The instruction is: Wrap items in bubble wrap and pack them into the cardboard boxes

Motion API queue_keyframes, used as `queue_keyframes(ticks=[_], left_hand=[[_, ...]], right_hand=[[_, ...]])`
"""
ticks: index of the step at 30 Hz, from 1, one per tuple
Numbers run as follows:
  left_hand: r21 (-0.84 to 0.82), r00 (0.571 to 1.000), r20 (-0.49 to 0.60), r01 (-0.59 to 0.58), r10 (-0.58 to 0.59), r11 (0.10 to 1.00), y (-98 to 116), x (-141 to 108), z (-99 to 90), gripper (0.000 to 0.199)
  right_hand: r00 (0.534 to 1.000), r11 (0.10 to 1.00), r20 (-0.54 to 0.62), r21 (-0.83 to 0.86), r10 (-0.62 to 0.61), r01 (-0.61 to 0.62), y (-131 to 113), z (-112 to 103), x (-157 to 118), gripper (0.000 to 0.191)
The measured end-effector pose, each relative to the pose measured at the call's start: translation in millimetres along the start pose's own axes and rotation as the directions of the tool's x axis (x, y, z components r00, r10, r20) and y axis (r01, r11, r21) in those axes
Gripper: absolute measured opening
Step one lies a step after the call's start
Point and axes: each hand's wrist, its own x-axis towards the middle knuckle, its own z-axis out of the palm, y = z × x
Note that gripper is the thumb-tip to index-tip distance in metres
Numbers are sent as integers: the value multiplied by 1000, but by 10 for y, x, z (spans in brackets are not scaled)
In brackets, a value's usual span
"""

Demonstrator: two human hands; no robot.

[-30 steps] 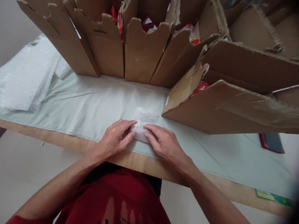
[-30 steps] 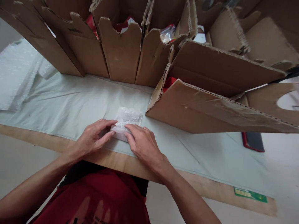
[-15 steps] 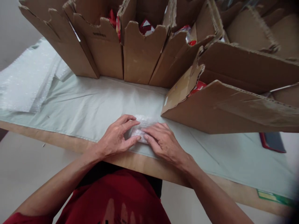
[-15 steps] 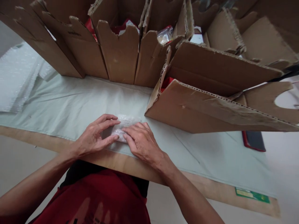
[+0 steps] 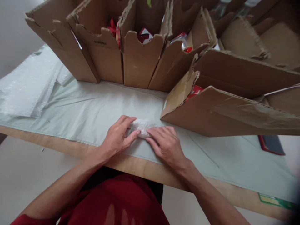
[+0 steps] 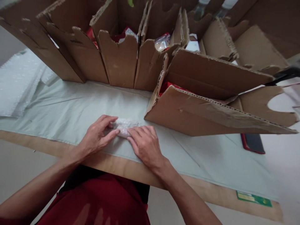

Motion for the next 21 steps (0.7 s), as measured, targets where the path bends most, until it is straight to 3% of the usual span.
queue_keyframes(ticks=[2, 4, 7, 9, 11, 13, 16, 18, 19, 21], left_hand=[[-152, 987, -56, 141, -151, 978, 65, -94, 17, 42], [-354, 970, -13, 224, -244, 908, 155, -196, 73, 46], [-592, 964, 102, 256, -244, 765, 315, -294, 228, 48], [-655, 964, 112, 255, -242, 711, 405, -318, 332, 49], [-635, 967, 67, 232, -247, 737, 466, -335, 396, 52], [-528, 977, 28, 193, -211, 827, 504, -366, 416, 54], [-303, 996, 70, 80, -61, 950, 564, -430, 432, 65], [-184, 989, 125, -60, 84, 981, 625, -467, 480, 74], [-150, 977, 149, -129, 152, 980, 660, -479, 514, 77], [-128, 950, 200, -216, 239, 968, 737, -478, 569, 81]], right_hand=[[987, 981, -73, 141, 146, -135, 5, 12, 7, 14], [950, 915, -102, 315, 296, -251, -37, 11, 16, 12], [913, 760, -13, 560, 407, -331, -160, -10, -14, 9], [903, 685, 63, 631, 424, -366, -223, -47, -73, 9], [906, 708, 68, 600, 418, -372, -235, -131, -153, 9], [916, 771, 52, 523, 397, -364, -205, -272, -239, 23], [931, 802, 110, 479, 348, -356, -154, -530, -351, 61], [942, 801, 179, 495, 285, -336, -151, -667, -400, 73], [946, 801, 208, 506, 247, -320, -156, -716, -416, 68], [954, 808, 236, 516, 187, -286, -162, -797, -442, 39]])
